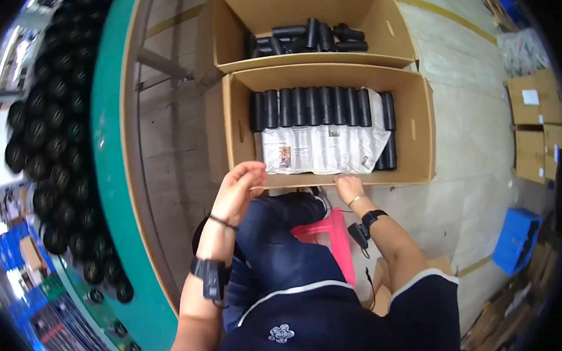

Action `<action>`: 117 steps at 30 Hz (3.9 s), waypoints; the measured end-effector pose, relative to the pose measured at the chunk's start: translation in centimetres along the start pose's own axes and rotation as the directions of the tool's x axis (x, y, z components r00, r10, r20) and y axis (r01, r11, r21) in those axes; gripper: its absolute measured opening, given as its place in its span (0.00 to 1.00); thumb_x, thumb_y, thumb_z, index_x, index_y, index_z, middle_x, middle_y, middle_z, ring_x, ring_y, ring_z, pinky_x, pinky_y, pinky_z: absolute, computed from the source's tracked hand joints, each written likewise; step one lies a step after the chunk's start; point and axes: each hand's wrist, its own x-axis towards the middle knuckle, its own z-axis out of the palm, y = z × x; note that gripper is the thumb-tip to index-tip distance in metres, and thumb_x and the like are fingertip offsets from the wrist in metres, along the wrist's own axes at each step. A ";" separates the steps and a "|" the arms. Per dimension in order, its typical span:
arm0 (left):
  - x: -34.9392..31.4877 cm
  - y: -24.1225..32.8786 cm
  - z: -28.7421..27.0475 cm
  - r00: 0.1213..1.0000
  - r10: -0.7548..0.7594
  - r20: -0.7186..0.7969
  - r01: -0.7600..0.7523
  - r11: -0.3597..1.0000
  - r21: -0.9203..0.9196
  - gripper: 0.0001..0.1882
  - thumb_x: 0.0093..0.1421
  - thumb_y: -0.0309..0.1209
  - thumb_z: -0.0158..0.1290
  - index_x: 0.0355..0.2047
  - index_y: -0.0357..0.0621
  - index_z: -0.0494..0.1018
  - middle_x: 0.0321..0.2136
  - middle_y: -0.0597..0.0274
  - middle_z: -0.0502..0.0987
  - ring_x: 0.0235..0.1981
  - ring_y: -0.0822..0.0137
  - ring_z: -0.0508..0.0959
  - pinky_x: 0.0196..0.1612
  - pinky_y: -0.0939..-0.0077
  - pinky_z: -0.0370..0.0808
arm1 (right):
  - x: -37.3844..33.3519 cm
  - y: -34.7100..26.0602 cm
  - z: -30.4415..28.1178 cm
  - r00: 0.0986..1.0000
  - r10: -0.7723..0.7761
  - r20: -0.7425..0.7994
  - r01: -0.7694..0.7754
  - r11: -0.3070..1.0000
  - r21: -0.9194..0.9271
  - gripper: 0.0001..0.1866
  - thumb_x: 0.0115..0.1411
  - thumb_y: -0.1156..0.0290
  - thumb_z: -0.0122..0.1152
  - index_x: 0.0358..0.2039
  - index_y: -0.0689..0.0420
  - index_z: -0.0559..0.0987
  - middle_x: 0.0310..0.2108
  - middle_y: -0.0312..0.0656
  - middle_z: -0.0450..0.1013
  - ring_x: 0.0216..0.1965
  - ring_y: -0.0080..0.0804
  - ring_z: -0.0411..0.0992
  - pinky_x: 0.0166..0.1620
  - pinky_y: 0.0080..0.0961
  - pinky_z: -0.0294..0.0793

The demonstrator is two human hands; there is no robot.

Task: The person removes newspaper and black cylinders from a box, places the cylinders on a green table, and fits black caps onto them. After capping the cylinders, the person gathers them and places them back into the box on top of the newspaper.

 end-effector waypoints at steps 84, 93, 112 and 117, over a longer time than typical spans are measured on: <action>48.2 -14.0 -8.3 0.983 -0.137 -0.126 0.177 0.897 0.404 0.47 0.44 0.62 0.61 0.53 0.42 0.57 0.50 0.53 0.64 0.52 0.61 0.64 0.53 0.63 0.60 | 26.8 18.4 4.3 0.645 0.588 0.488 -0.407 -0.276 0.871 0.39 0.45 0.51 0.73 0.52 0.62 0.70 0.48 0.45 0.72 0.46 0.35 0.72 0.51 0.26 0.72; 47.4 -14.1 -5.7 0.963 -0.229 0.142 0.216 0.971 0.100 0.51 0.46 0.55 0.64 0.62 0.41 0.51 0.56 0.51 0.64 0.58 0.57 0.64 0.60 0.60 0.60 | 25.5 21.1 6.6 0.694 0.533 0.484 -0.208 -0.495 0.844 0.21 0.50 0.59 0.69 0.40 0.59 0.77 0.34 0.42 0.77 0.33 0.31 0.77 0.40 0.26 0.79; 48.6 -14.3 -5.4 0.923 -0.310 0.229 0.281 0.948 0.150 0.55 0.42 0.54 0.67 0.62 0.40 0.51 0.54 0.52 0.66 0.56 0.56 0.67 0.60 0.58 0.62 | 25.2 20.8 8.6 0.816 0.326 0.478 -0.189 -0.630 0.753 0.30 0.44 0.59 0.75 0.44 0.63 0.75 0.38 0.48 0.77 0.36 0.39 0.78 0.43 0.38 0.80; 47.9 -14.6 -4.6 0.923 -0.327 0.203 0.324 0.945 0.046 0.52 0.42 0.53 0.68 0.60 0.40 0.54 0.50 0.52 0.70 0.51 0.57 0.71 0.57 0.61 0.67 | 25.3 21.9 8.8 0.852 0.236 0.468 -0.223 -0.644 0.732 0.29 0.44 0.60 0.76 0.44 0.62 0.76 0.38 0.49 0.77 0.36 0.41 0.78 0.43 0.39 0.80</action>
